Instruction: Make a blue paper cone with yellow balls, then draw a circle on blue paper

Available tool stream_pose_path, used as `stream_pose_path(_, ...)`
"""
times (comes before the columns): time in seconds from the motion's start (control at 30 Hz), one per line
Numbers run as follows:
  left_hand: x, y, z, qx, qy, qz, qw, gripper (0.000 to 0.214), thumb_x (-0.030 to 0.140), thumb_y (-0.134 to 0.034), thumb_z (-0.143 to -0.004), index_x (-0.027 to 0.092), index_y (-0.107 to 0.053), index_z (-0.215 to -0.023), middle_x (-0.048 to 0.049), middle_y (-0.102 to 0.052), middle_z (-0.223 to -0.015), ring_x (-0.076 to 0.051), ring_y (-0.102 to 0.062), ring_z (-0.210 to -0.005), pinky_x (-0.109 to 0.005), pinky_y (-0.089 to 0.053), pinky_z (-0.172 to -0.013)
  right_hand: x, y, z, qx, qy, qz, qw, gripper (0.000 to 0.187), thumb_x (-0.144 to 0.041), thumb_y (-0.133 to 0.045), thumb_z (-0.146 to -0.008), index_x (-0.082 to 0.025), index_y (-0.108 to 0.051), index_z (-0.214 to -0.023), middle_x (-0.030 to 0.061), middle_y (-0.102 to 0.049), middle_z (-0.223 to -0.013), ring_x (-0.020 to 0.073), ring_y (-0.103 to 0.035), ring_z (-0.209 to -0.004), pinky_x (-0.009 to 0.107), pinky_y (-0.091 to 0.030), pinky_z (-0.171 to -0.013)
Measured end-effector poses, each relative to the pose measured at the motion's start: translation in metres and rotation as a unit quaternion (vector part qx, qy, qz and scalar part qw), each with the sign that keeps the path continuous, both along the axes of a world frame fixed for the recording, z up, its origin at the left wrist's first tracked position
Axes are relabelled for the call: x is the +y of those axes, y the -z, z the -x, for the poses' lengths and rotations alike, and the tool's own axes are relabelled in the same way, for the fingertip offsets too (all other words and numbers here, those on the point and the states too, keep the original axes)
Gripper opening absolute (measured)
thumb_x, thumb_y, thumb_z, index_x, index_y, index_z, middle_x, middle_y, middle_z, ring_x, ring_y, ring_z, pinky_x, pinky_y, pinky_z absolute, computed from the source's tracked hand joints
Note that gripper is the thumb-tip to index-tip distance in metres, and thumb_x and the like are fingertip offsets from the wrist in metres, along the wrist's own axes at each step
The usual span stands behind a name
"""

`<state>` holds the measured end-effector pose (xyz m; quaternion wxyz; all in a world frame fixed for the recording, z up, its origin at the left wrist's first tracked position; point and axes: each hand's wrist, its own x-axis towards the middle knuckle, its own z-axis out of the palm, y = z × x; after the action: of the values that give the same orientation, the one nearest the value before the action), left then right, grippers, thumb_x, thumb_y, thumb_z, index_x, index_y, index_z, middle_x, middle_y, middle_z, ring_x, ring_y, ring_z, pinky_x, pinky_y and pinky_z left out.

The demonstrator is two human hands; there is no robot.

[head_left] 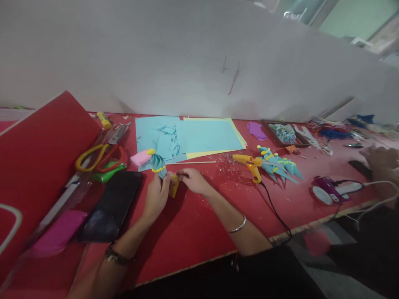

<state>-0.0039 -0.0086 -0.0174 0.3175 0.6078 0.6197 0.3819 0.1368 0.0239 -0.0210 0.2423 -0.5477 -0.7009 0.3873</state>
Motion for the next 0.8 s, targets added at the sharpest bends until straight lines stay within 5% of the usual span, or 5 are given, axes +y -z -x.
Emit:
stream_pose_path(0.37,0.005,-0.005,0.003,0.028,0.035,0.033,0.998,0.033,0.043,-0.033,-0.085,0.02,-0.046,-0.064,0.0027,-0.055,-0.047,-0.013,-0.052,-0.041,-0.023,-0.037,-0.047,0.005,-0.014,-0.006,-0.037,-0.068,0.026,0.997,0.019,-0.013,-0.047,-0.079,-0.017,-0.063,-0.086,0.003,-0.062,-0.088,0.0168,-0.057,-0.089,0.033,-0.04,-0.084)
stream_pose_path(0.6,0.006,-0.003,0.005,0.05,0.026,-0.001,0.998,0.029,0.041,-0.036,-0.082,0.021,-0.044,-0.064,0.0009,-0.058,-0.053,-0.015,-0.055,-0.05,-0.023,-0.038,-0.048,-0.002,-0.009,0.002,0.104,-0.031,0.083,0.991,0.015,-0.012,-0.046,-0.079,-0.018,-0.052,-0.091,0.0014,-0.059,-0.08,0.0121,-0.055,-0.072,0.027,-0.045,-0.067)
stream_pose_path(0.8,0.002,-0.007,0.005,-0.01,0.033,0.026,0.999,0.032,0.042,-0.033,-0.084,0.021,-0.042,-0.062,0.0044,-0.049,-0.043,-0.011,-0.048,-0.036,-0.022,-0.036,-0.042,-0.001,-0.01,0.006,0.277,0.052,0.189,0.941,0.026,-0.006,-0.042,-0.076,-0.016,-0.053,-0.098,-0.0069,-0.046,-0.055,0.006,-0.043,-0.047,0.02,-0.039,-0.051)
